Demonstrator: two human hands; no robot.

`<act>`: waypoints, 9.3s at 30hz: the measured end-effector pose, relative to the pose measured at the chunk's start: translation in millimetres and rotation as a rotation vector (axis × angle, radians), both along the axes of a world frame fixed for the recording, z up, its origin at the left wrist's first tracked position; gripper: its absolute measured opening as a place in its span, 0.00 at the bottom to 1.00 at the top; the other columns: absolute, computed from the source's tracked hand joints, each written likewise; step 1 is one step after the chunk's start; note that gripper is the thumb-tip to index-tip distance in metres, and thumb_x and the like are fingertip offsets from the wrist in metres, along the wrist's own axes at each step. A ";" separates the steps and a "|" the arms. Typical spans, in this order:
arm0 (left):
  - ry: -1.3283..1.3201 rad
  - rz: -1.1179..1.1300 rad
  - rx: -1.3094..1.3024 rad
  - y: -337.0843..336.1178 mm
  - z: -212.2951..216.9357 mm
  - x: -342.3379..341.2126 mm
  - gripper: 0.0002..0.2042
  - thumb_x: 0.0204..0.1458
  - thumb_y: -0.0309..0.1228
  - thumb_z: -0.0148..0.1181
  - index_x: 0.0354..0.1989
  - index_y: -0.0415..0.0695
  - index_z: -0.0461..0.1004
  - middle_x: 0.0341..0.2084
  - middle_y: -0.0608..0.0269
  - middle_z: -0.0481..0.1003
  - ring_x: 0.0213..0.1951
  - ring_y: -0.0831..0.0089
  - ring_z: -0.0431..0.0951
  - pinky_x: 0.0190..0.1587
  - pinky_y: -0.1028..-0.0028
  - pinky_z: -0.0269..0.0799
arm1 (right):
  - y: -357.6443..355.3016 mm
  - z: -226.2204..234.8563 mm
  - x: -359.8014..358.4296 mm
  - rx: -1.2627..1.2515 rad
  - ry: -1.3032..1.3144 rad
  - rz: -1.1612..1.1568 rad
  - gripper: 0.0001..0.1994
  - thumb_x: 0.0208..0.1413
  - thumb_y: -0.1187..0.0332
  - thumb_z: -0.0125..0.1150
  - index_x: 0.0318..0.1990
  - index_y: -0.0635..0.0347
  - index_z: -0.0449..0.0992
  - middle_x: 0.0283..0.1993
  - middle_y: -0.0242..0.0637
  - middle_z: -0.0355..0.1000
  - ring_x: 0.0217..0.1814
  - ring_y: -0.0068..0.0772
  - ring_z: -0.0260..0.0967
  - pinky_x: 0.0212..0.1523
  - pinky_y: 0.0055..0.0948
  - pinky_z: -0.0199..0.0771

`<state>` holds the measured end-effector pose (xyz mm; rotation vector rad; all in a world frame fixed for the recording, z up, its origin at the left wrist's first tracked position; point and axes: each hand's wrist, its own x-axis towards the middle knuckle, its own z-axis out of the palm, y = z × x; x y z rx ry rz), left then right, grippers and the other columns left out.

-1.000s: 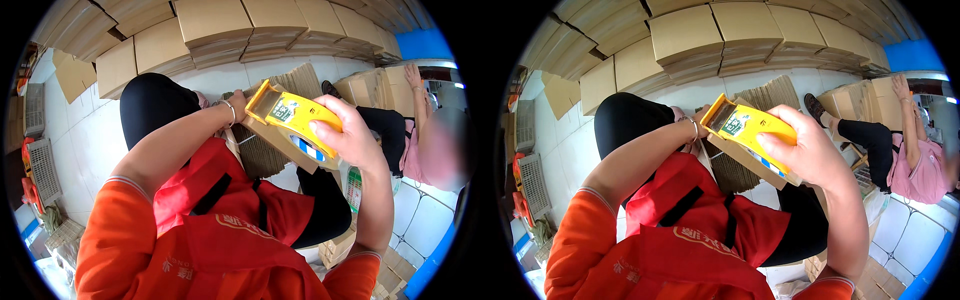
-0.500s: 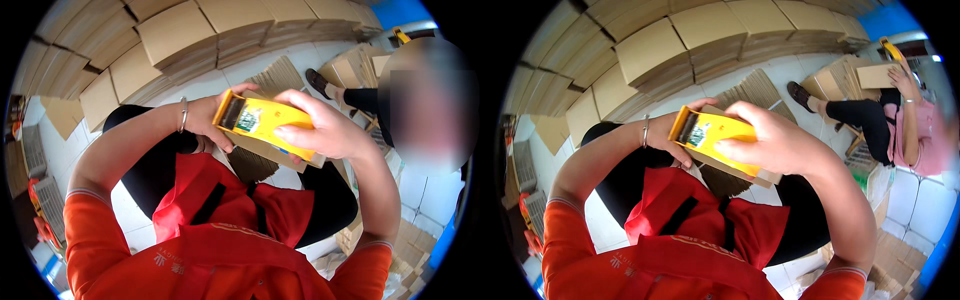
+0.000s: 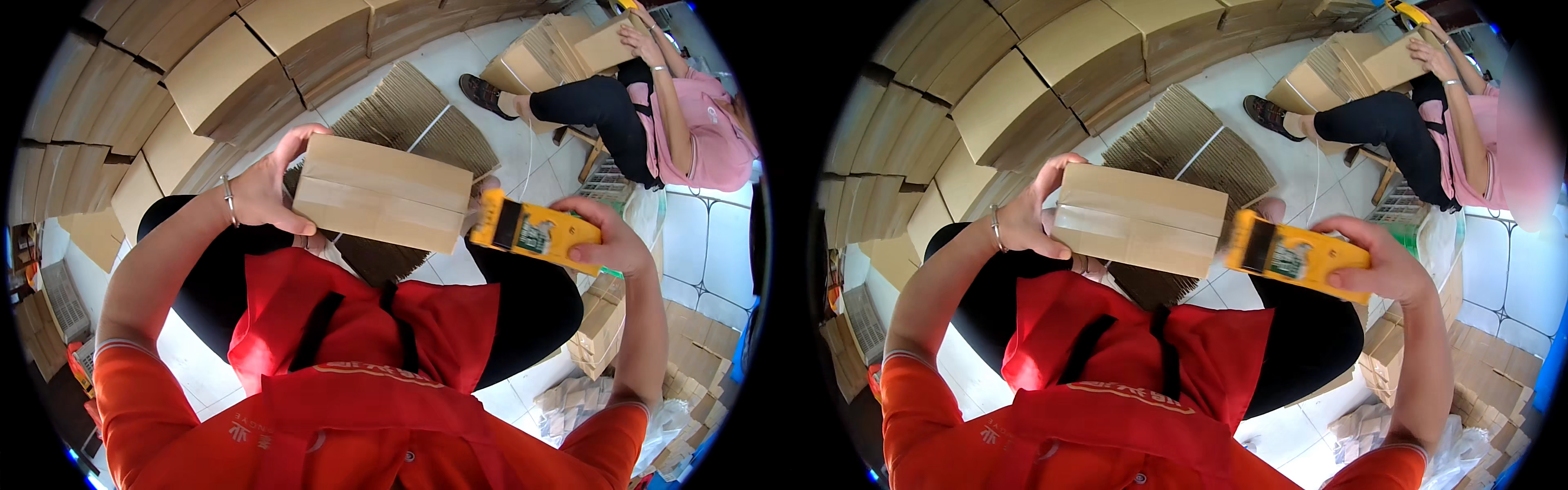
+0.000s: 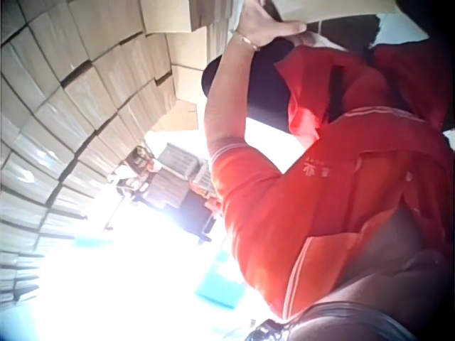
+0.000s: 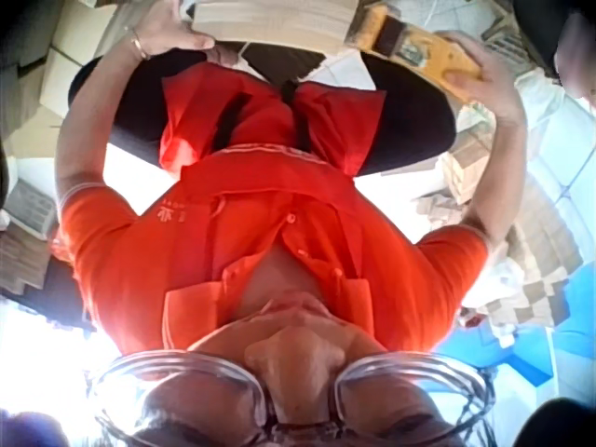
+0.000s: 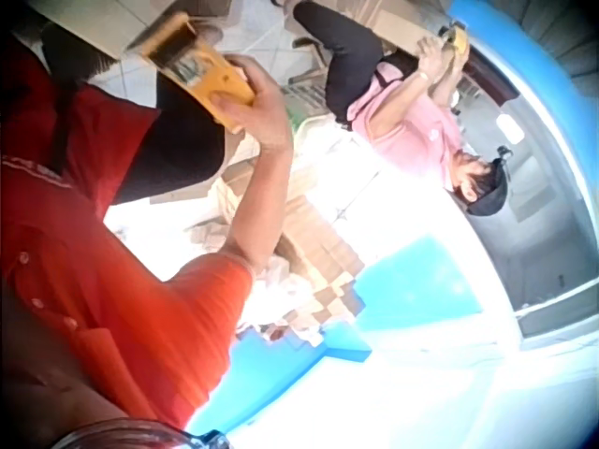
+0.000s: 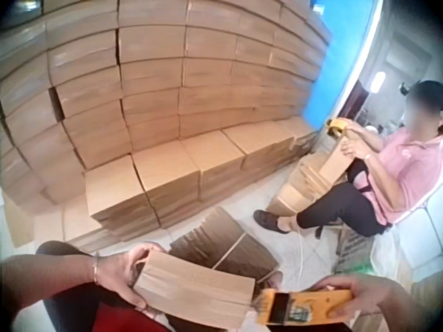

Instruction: The person sits on the floor and assembles flat cardboard boxes by folding the flaps and securing them with a handheld tape dispenser. They repeatedly pick up flat cardboard, fold it into a box shape, and apply tape to seal the seams.

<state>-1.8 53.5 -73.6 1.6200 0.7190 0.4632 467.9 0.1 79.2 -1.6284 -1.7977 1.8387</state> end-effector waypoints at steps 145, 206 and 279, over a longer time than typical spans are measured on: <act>0.680 -0.330 0.817 -28.9 198.0 189.8 0.65 0.19 0.56 0.78 0.73 0.60 0.46 0.61 0.41 0.54 0.63 0.43 0.52 0.66 0.53 0.44 | -130.7 -200.2 -128.8 -0.153 1.152 -1.426 0.33 0.64 0.43 0.41 0.67 0.58 0.60 0.64 0.45 0.65 0.66 0.40 0.62 0.63 0.42 0.62; -0.509 0.833 -0.066 -113.1 117.5 66.1 0.36 0.56 0.49 0.63 0.62 0.38 0.53 0.50 0.56 0.59 0.44 0.75 0.65 0.49 0.74 0.66 | -179.6 -22.0 -119.6 0.671 0.674 -0.336 0.39 0.59 0.39 0.49 0.60 0.71 0.61 0.58 0.55 0.67 0.61 0.48 0.66 0.62 0.44 0.63; -0.023 0.490 1.471 -95.6 172.3 102.8 0.38 0.41 0.58 0.62 0.56 0.41 0.66 0.47 0.49 0.67 0.55 0.50 0.65 0.50 0.46 0.63 | -76.6 -9.4 -131.5 2.093 -0.845 0.098 0.22 0.65 0.54 0.47 0.55 0.63 0.71 0.57 0.46 0.70 0.58 0.51 0.69 0.59 0.47 0.66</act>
